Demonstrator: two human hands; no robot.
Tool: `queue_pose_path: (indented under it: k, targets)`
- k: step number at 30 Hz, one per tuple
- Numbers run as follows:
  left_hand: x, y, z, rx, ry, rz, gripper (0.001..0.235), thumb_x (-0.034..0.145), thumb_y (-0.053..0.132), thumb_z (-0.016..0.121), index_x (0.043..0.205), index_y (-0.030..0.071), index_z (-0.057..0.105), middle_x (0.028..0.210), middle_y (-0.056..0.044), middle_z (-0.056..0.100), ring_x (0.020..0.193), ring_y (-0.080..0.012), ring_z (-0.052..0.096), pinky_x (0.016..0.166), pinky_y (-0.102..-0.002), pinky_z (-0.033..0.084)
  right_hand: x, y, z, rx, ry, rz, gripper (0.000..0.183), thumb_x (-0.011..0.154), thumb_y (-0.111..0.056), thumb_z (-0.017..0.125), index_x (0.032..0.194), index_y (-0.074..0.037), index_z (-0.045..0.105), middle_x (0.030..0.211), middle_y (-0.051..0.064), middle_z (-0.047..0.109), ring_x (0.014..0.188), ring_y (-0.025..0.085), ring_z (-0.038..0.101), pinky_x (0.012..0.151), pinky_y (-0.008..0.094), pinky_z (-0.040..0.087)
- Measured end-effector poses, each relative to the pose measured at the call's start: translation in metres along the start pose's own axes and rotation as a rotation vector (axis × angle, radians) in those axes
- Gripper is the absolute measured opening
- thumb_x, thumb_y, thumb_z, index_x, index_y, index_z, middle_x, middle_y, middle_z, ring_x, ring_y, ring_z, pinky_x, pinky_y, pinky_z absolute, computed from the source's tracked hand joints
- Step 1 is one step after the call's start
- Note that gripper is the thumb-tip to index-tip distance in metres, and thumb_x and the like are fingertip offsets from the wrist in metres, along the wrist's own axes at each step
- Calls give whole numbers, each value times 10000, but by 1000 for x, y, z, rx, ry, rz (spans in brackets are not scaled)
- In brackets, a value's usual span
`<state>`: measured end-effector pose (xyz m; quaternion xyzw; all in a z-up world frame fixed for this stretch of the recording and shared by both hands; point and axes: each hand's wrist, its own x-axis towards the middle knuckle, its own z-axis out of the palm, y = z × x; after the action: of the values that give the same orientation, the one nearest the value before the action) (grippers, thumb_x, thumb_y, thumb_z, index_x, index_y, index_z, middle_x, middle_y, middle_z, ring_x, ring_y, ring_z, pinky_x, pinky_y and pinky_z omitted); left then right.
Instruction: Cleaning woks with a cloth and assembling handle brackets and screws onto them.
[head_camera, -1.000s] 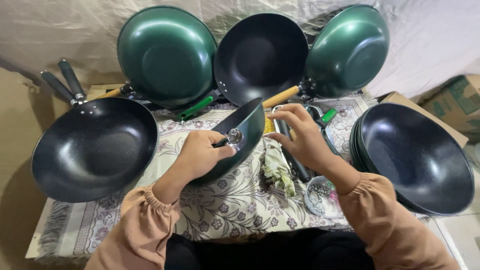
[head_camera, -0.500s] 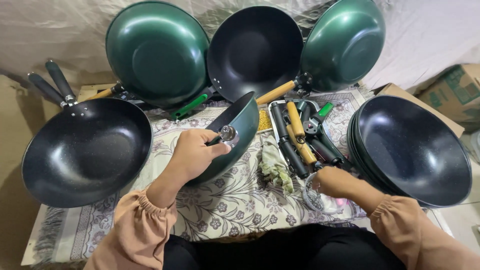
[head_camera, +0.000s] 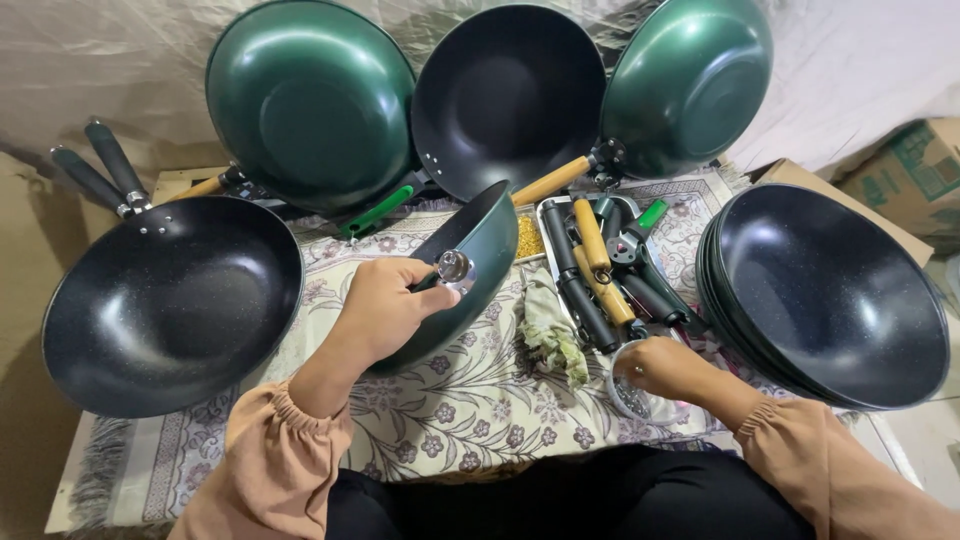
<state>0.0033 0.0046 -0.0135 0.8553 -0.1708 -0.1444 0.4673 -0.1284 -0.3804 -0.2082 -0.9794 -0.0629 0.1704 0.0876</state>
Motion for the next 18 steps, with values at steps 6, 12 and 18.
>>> queue_pose_path:
  k: [6, 12, 18]
  targets:
    - [2, -3, 1, 29, -12, -2, 236, 820, 237, 732, 608, 134, 737, 579, -50, 575, 626, -172, 593, 567, -282, 484, 1, 14, 16, -42, 44, -4, 157, 793, -258, 715, 919, -299, 800, 924, -54, 800, 868, 244, 773, 742, 409, 623]
    - [4, -2, 0, 40, -9, -7, 238, 843, 254, 728, 630, 149, 751, 586, -55, 579, 617, -177, 597, 557, -272, 479, 7, 21, 31, -113, 27, -31, 126, 802, -327, 711, 903, -288, 775, 907, -36, 782, 868, 262, 760, 729, 439, 625]
    - [1, 3, -1, 29, -22, -36, 213, 846, 217, 710, 662, 122, 761, 581, -58, 569, 607, -186, 592, 554, -271, 467, 15, 41, 59, -168, 74, -60, 81, 797, -328, 708, 861, -318, 758, 868, -83, 770, 835, 216, 763, 687, 381, 628]
